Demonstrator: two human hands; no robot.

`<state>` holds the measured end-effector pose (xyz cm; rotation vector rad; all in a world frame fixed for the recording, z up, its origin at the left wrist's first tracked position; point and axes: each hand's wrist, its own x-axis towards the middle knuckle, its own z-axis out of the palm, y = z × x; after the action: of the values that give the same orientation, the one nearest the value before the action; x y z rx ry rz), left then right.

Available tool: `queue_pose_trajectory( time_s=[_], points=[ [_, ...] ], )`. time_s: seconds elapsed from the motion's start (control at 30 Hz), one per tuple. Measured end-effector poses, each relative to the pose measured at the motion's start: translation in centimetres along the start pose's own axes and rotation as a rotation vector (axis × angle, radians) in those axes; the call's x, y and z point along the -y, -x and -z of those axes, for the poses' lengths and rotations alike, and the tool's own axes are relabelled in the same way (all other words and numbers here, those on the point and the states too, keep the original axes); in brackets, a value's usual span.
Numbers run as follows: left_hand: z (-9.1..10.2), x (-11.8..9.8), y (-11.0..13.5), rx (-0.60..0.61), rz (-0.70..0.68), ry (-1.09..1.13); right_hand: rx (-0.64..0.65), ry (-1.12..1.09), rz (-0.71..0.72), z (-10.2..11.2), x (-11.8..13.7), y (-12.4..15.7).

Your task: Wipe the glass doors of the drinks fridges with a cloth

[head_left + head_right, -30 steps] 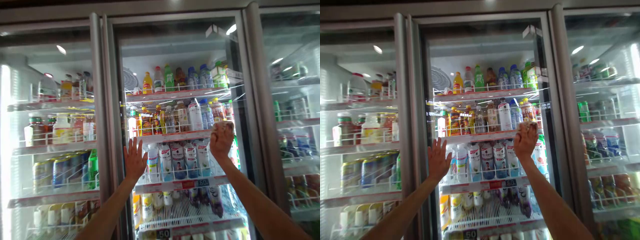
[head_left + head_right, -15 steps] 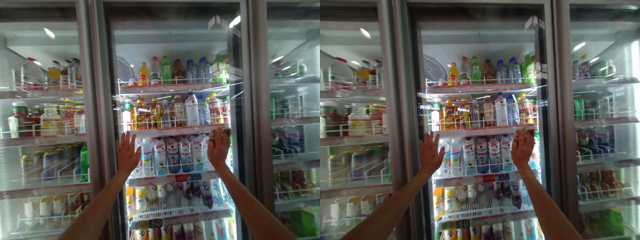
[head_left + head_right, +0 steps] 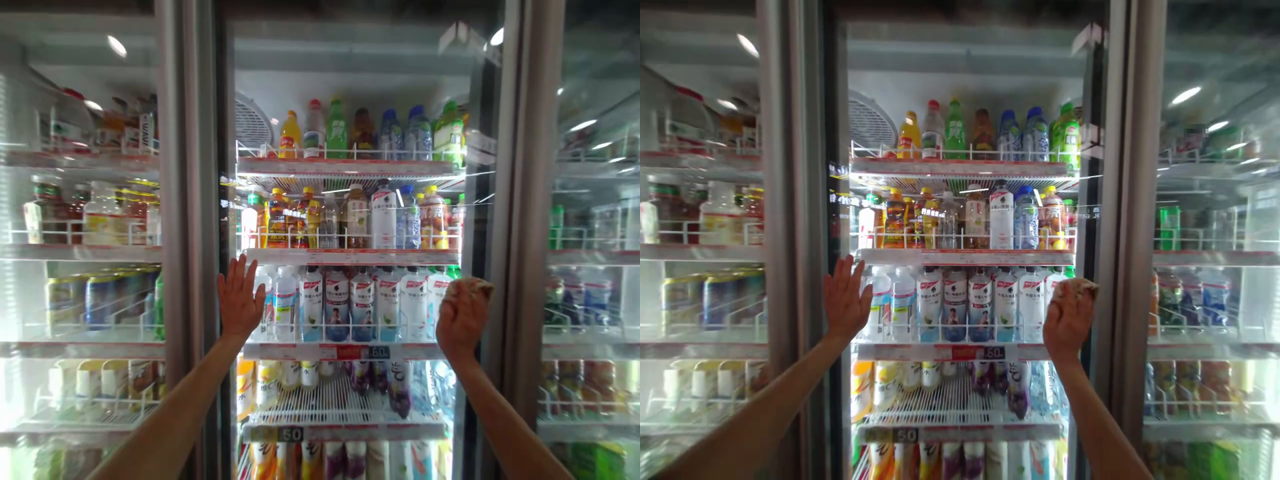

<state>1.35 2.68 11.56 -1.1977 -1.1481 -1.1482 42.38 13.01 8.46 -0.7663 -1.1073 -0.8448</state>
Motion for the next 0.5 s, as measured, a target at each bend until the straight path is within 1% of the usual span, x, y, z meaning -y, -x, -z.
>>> queue_pose_trajectory(
  time_s=[0.03, 0.07, 0.1, 0.13, 0.2, 0.23, 0.27, 0.3, 0.33, 0.37, 0.47, 0.5],
  points=[
    [0.0, 0.0, 0.0, 0.002, 0.004, 0.000, -0.003, 0.004, -0.038, 0.1, 0.3, 0.4],
    [0.0, 0.1, 0.0, 0.005, 0.008, 0.000, 0.010, -0.012, -0.036, 0.1, 1.3, 1.1],
    [0.0, 0.1, 0.0, 0.006, 0.010, 0.001, 0.036, -0.045, 0.006, 0.2, 2.9, 2.1],
    [-0.1, 0.2, 0.0, 0.007, 0.011, 0.001, 0.085, -0.089, 0.082, 0.3, 4.9, 3.3],
    [0.0, 0.3, 0.0, 0.009, 0.005, 0.004, 0.236, -0.199, 0.288, 0.6, 9.0, 5.7],
    [0.0, 0.3, 0.0, 0.010, -0.001, 0.006, 0.308, -0.249, 0.384, 0.8, 10.4, 6.7],
    [0.1, 0.3, 0.1, 0.012, -0.007, 0.008, 0.361, -0.282, 0.451, 1.0, 11.1, 7.3],
    [0.1, 0.4, 0.2, 0.017, -0.013, 0.010, 0.384, -0.291, 0.478, 1.1, 11.1, 7.7],
    [0.2, 0.4, 0.3, 0.023, -0.019, 0.011, 0.376, -0.273, 0.462, 1.3, 10.4, 7.6],
    [0.3, 0.4, 0.5, 0.029, -0.022, 0.012, 0.339, -0.231, 0.409, 1.5, 9.0, 7.3],
    [0.3, 0.4, 0.9, 0.032, -0.025, 0.019, 0.167, -0.062, 0.166, 1.7, 4.1, 5.5],
    [0.3, 0.5, 0.9, 0.030, -0.024, 0.022, 0.116, -0.024, 0.099, 1.7, 3.2, 5.0]
  ],
)
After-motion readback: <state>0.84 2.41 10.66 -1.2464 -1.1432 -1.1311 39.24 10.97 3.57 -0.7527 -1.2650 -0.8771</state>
